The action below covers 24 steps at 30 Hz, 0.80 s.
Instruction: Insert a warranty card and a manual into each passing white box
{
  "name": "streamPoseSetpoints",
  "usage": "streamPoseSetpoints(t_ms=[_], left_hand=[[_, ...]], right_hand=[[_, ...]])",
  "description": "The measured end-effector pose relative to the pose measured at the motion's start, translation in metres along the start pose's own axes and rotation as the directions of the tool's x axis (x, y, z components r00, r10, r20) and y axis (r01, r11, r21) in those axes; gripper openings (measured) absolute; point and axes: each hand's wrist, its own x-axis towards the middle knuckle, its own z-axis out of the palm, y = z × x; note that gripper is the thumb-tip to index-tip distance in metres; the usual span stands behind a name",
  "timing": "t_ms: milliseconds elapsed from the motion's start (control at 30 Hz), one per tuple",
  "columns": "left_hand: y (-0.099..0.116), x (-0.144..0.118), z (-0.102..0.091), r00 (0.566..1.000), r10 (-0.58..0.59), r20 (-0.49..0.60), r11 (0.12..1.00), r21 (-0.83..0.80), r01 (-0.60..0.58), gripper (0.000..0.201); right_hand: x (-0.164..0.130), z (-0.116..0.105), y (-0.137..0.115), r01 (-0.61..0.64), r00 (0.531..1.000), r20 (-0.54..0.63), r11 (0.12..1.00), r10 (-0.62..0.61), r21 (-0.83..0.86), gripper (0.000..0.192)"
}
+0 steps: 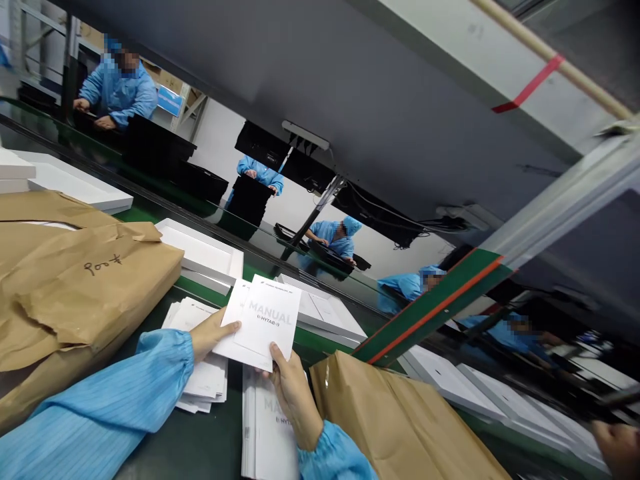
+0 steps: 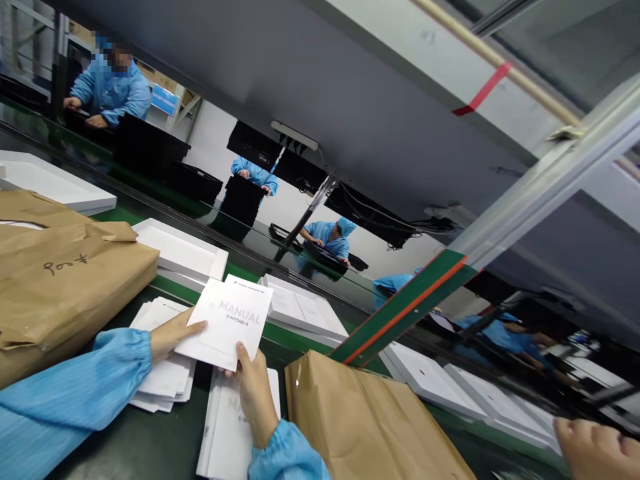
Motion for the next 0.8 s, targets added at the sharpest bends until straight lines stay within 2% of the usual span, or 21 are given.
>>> streamPoseSetpoints(t_ms=[67,100,200,300,467,533,600,800], left_hand=[[-0.002,0.0,0.001,0.99,-0.125,0.06,0.983,0.146,0.115,0.042],[-0.003,0.001,0.001,0.988,-0.147,0.055,0.964,0.23,0.13,0.04],[-0.005,0.0,0.003,0.998,-0.036,-0.061,0.895,0.443,0.059,0.029],[-0.002,-0.004,0.004,0.99,0.035,-0.136,0.839,0.542,0.045,0.018],[0.014,0.008,-0.005,0.994,0.042,-0.103,0.897,0.442,0.008,0.009],[0.023,0.023,-0.015,0.976,0.061,-0.208,0.91,0.413,0.031,0.012],[0.032,0.042,-0.028,0.936,0.051,-0.348,0.933,0.352,0.08,0.018],[0.052,0.09,-0.069,0.861,-0.004,-0.509,0.943,0.285,0.173,0.018]], right_hand=[[0.001,-0.002,0.0,0.063,0.998,-0.032,0.998,-0.063,0.0,0.037],[0.001,-0.003,0.0,0.077,0.996,-0.035,0.997,-0.077,-0.012,0.037],[0.001,-0.005,-0.001,0.059,0.998,-0.029,0.996,-0.06,-0.06,0.04],[0.001,-0.006,-0.002,0.023,0.998,-0.049,0.998,-0.026,-0.057,0.047],[0.01,-0.019,0.0,0.06,0.993,-0.102,0.998,-0.06,-0.006,0.045],[0.015,-0.027,0.002,0.08,0.986,-0.148,0.997,-0.076,0.022,0.042],[0.018,-0.031,0.005,0.082,0.982,-0.173,0.996,-0.075,0.034,0.039],[0.018,-0.028,0.006,0.031,0.995,-0.093,0.999,-0.029,0.027,0.038]])
